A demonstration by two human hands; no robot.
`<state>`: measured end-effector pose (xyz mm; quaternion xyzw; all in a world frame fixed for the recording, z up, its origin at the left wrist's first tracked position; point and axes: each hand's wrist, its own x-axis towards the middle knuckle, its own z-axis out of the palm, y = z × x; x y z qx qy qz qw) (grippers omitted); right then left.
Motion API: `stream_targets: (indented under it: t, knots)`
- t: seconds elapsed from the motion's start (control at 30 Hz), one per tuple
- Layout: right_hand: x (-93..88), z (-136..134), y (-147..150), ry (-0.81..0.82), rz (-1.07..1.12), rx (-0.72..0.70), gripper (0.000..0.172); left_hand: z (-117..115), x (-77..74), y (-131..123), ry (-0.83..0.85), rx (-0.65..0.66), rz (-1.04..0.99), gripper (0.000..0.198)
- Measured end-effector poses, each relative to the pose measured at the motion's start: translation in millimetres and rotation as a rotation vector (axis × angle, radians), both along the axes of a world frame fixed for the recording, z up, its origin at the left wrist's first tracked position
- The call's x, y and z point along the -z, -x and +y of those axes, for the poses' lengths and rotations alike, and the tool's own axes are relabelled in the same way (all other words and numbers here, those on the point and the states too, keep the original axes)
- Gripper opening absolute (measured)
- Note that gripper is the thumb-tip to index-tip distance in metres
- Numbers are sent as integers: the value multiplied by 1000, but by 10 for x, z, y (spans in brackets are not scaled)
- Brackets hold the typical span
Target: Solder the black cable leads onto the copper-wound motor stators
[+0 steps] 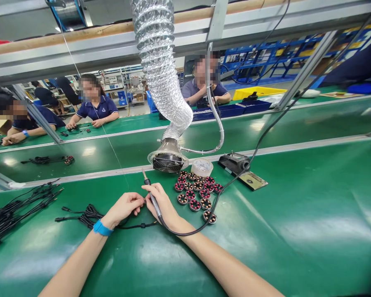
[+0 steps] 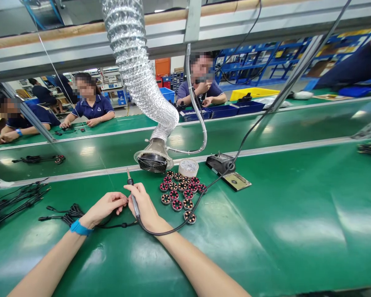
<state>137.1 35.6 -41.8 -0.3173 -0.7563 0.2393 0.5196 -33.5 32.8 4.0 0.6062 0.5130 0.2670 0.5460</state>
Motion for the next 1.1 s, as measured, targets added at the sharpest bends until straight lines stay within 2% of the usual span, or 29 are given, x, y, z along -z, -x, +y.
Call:
stream_targets:
  t: [0.27,0.53,0.8,1.1]
  knots:
    - [32,-35,-8,21,32,17,51,-10,-4,-36,32,-26,-60,34]
    - [-16,-107,-16,-42,-43,14,46,-3,106,-50,21,-109,-137,25]
    - [-20,-122,-46,39,25,9,46,4,85,-19,51,-159,-120,18]
    - [-11,-95,21,133,142,137,49,-3,53,-37,64,-125,-107,23]
